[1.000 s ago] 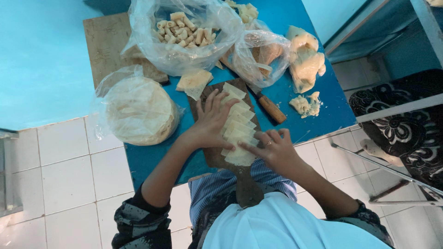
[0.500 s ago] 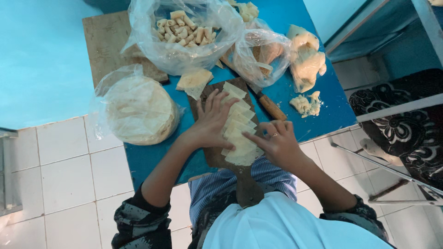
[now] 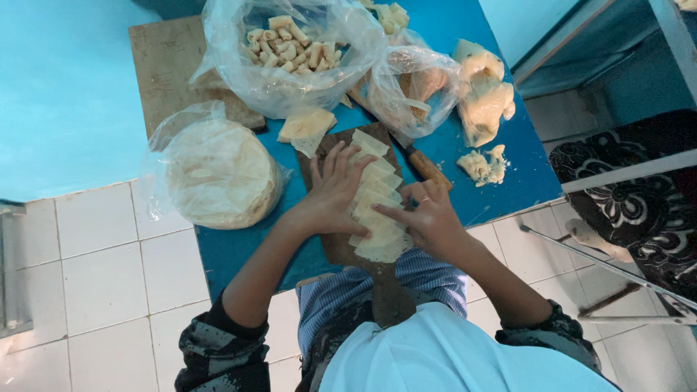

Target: The person sits at a blue table and folds thin dough squares by hand into small filled shapes, pressing the edges closed. They place each finished piece on a wooden board, taking new dough pieces from plastic bags of dough and scraps on the table.

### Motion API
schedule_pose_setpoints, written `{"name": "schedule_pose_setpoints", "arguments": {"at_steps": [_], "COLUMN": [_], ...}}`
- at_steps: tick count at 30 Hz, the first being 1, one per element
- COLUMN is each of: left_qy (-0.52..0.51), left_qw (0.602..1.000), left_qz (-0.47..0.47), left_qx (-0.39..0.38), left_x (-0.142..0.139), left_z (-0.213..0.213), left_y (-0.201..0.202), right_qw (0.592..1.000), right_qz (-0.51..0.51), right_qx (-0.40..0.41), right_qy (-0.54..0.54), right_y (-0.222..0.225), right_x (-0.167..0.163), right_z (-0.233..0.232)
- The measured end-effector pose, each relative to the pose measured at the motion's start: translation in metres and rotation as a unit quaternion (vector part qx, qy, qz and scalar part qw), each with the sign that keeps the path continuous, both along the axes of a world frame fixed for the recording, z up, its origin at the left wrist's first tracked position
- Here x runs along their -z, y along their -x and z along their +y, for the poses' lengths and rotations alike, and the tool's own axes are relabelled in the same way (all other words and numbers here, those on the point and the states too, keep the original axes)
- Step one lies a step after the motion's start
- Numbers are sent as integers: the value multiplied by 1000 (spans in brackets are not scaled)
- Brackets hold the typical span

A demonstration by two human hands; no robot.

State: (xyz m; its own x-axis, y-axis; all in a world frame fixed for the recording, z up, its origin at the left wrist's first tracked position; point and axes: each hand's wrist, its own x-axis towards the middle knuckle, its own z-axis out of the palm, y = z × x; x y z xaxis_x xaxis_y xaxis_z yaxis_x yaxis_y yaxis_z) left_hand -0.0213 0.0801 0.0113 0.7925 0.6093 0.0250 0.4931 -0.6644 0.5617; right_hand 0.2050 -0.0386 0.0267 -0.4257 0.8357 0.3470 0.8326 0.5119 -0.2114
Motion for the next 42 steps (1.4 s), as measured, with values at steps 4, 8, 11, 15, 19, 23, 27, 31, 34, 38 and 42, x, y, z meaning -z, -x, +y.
{"name": "schedule_pose_setpoints", "arguments": {"at_steps": [4, 8, 11, 15, 19, 23, 27, 31, 34, 38, 42], "left_qy": [3, 6, 3, -8, -14, -7, -4, -6, -15, -6, -7], "left_qw": [1000, 1000, 1000, 1000, 1000, 1000, 1000, 1000, 1000, 1000, 1000], "left_qz": [7, 19, 20, 16, 14, 6, 17, 13, -5, 10, 7], "left_qx": [-1, -2, -3, -3, -3, -1, -4, -4, -2, -4, -3], "left_x": [0, 1, 1, 3, 3, 3, 3, 5, 5, 4, 3], "left_z": [0, 1, 1, 0, 0, 1, 1, 1, 1, 1, 2], "left_y": [0, -3, -2, -1, -1, 0, -1, 0, 1, 2, 2], "right_qw": [1000, 1000, 997, 979, 964, 986, 1000, 998, 993, 992, 975], "right_qz": [-27, 5, 38, 146, 219, 153, 4, -34, -79, -96, -54], "right_qx": [2, 7, -12, -13, -22, 4, 10, 30, 15, 54, 212], "right_qy": [8, 5, 65, 140, 151, 73, -4, -51, -82, -56, -38], "right_y": [4, 5, 7, 5, 7, 11, 14, 11, 14, 6, -40], "right_x": [1, -1, 0, 2, 5, 4, 1, -2, 2, 10, 13], "right_z": [2, 4, 5, 10, 16, 11, -4, -7, -4, -4, -9]}}
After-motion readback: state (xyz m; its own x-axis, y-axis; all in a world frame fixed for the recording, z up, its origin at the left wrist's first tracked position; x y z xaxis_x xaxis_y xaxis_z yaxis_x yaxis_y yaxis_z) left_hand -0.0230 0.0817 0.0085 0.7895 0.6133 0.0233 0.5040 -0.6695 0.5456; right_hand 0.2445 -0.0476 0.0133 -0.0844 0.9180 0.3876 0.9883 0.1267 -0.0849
